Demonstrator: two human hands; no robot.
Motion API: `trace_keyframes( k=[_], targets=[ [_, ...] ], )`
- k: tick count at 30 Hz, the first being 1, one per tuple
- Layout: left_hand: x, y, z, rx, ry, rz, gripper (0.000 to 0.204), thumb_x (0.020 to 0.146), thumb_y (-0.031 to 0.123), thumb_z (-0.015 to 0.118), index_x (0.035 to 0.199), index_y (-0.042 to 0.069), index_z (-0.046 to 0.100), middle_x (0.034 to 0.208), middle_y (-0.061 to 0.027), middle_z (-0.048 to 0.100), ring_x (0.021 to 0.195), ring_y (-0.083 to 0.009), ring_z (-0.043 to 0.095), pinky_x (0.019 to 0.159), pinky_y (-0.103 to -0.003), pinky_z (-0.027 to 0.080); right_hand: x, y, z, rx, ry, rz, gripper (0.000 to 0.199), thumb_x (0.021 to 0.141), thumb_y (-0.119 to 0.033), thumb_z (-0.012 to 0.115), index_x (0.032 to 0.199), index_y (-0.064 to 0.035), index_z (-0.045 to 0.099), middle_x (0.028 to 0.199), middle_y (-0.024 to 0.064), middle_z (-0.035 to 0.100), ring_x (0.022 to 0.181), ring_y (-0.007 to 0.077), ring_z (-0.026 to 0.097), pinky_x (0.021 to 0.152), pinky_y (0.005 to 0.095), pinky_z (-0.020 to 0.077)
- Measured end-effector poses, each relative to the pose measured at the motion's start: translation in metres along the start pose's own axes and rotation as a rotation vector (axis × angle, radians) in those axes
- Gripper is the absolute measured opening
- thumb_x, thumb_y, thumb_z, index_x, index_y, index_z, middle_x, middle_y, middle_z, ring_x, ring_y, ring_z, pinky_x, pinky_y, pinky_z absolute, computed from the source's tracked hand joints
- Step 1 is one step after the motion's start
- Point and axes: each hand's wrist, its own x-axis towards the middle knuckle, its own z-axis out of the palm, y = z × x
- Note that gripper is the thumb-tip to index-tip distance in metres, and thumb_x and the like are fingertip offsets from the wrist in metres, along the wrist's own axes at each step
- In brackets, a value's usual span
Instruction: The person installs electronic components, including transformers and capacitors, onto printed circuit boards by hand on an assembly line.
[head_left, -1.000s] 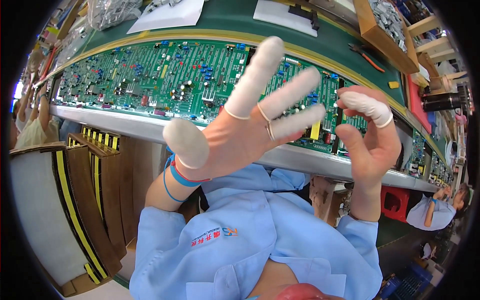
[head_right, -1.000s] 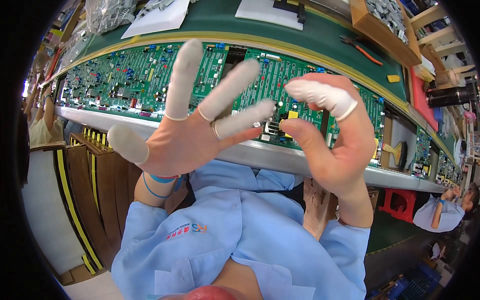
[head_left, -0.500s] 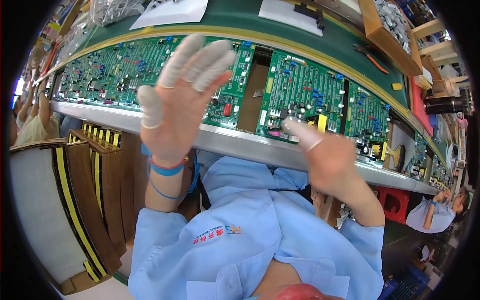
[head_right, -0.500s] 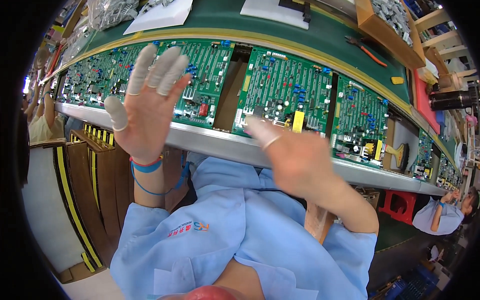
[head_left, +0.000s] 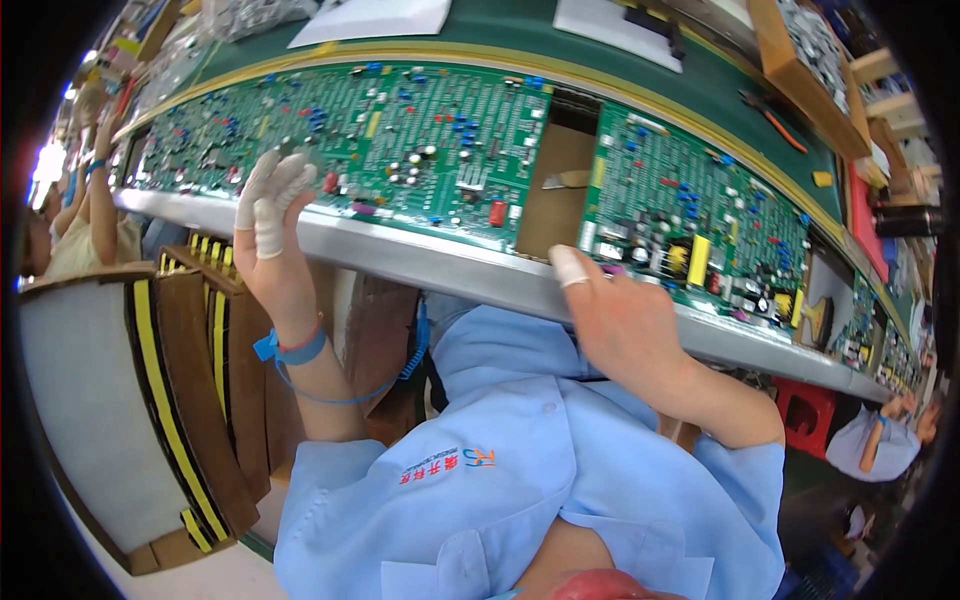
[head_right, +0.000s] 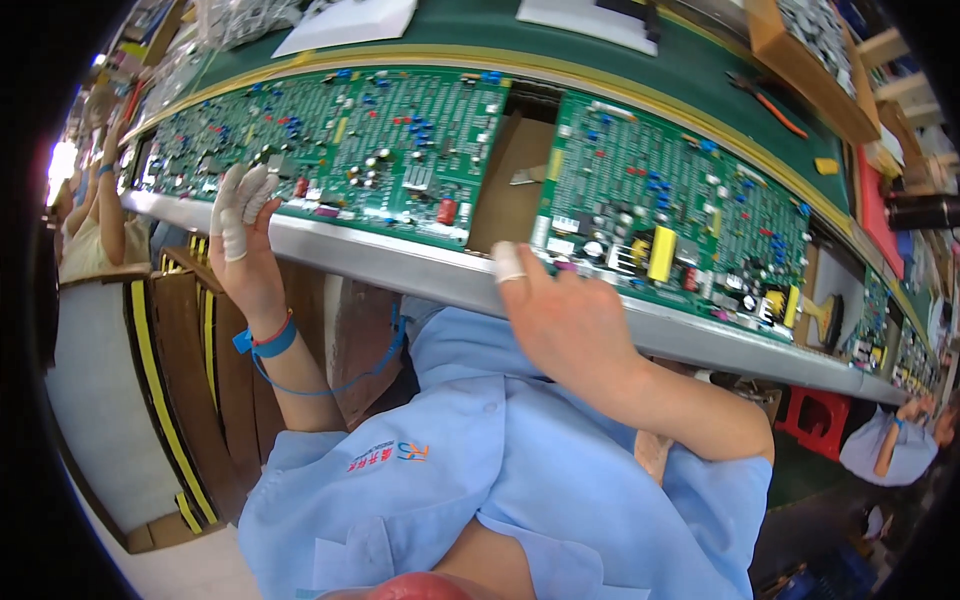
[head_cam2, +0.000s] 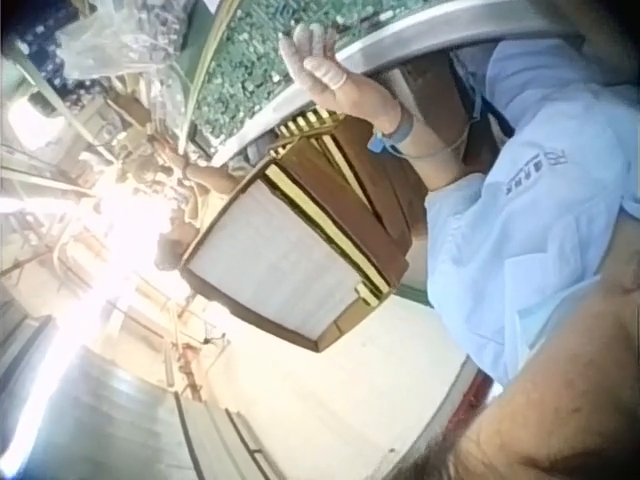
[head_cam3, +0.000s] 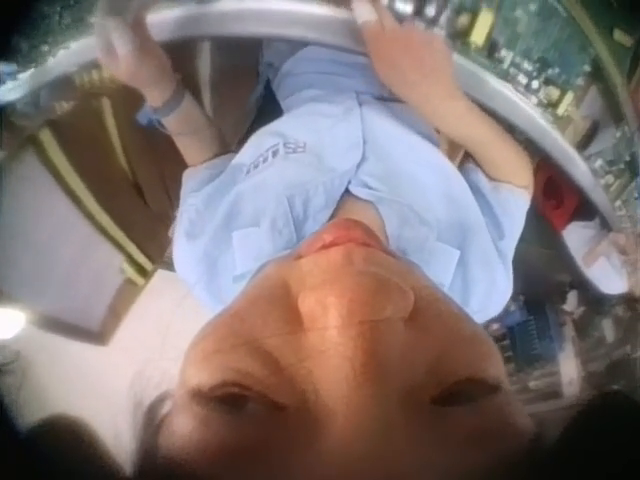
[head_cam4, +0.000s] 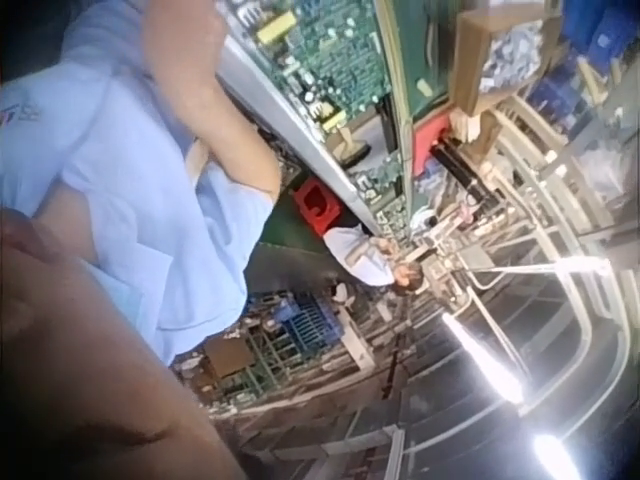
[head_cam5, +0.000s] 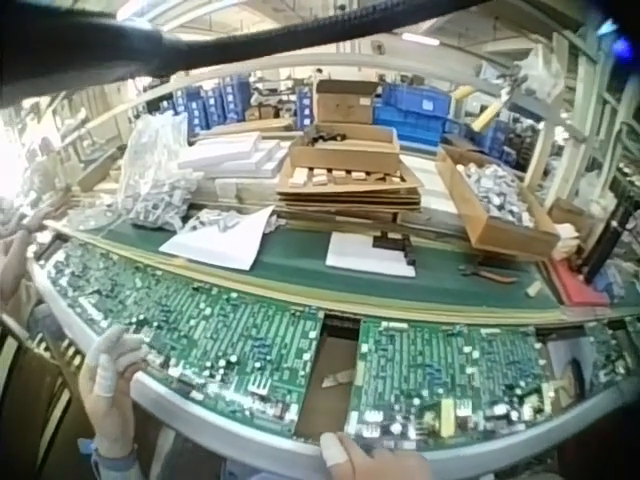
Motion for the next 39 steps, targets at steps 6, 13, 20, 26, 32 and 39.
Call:
trace_keyframes(
  k=[6, 13, 20, 26, 32, 39],
  targets=[
    [0.023, 0.002, -0.029, 0.269, 0.142, 0.065, 0.033, 0.099, 0.015, 0.051, 0.125, -0.005, 0.057, 0.115, -0.0158, 0.064, 0.107, -0.0218, 0.061, 0.095, -0.032, 0.046, -0.018, 0.012, -0.010, 0.078, -0.066, 0.069, 0.044, 0.078, -0.009, 0.054, 0.121, 0.0002, 0.054, 0.107, 0.0095, 0.065, 0.063, 0.0165, 0.060, 0.051, 0.0301, 0.0478],
    [0.071, -0.020, -0.012, 0.745, 0.022, 0.204, 0.027, 0.094, 0.020, 0.061, 0.114, 0.003, 0.066, 0.107, -0.0155, 0.069, 0.098, -0.0225, 0.064, 0.088, -0.032, 0.047, -0.064, 0.048, -0.018, 0.030, -0.010, 0.306, 0.047, 0.074, -0.002, 0.054, 0.122, -0.0023, 0.055, 0.081, 0.0092, 0.064, 0.060, 0.0231, 0.062, 0.052, 0.0353, 0.0475],
    [0.107, -0.065, -0.017, 1.428, -0.347, 0.439, 0.036, 0.097, 0.031, 0.053, 0.129, 0.015, 0.059, 0.105, -0.0109, 0.070, 0.101, -0.0228, 0.064, 0.109, -0.043, 0.021, -0.090, 0.071, -0.001, -0.026, 0.059, 0.476, 0.038, 0.081, -0.009, 0.053, 0.118, -0.0020, 0.056, 0.085, 0.0060, 0.062, 0.064, 0.0188, 0.064, 0.050, 0.0320, 0.0496],
    [0.112, -0.088, -0.007, 1.546, -0.439, 0.376, 0.039, 0.098, 0.027, 0.049, 0.132, 0.008, 0.055, 0.106, -0.0176, 0.068, 0.104, -0.0268, 0.062, 0.113, -0.046, 0.017, -0.117, 0.084, 0.020, -0.133, 0.074, 0.655, 0.040, 0.080, -0.010, 0.053, 0.119, -0.0026, 0.056, 0.086, 0.0035, 0.062, 0.065, 0.0168, 0.064, 0.051, 0.0301, 0.0498],
    [0.109, -0.098, -0.004, 1.654, -0.529, 0.253, 0.042, 0.101, 0.032, 0.044, 0.135, 0.009, 0.052, 0.102, -0.0180, 0.069, 0.106, -0.0275, 0.062, 0.114, -0.048, 0.016, -0.125, 0.081, 0.039, -0.156, 0.097, 0.768, 0.046, 0.076, -0.006, 0.054, 0.123, -0.0059, 0.057, 0.098, 0.0084, 0.067, 0.070, 0.0224, 0.065, 0.056, 0.0344, 0.0520],
    [0.103, -0.082, -0.002, 1.491, -0.617, 0.215, 0.043, 0.102, 0.034, 0.040, 0.135, 0.008, 0.052, 0.114, -0.0173, 0.066, 0.109, -0.0262, 0.061, 0.114, -0.048, 0.016, -0.123, 0.078, 0.042, -0.140, 0.180, 0.793, 0.045, 0.076, -0.005, 0.055, 0.121, -0.0081, 0.058, 0.097, 0.0103, 0.069, 0.073, 0.0233, 0.067, 0.059, 0.0356, 0.0531]
  ],
)
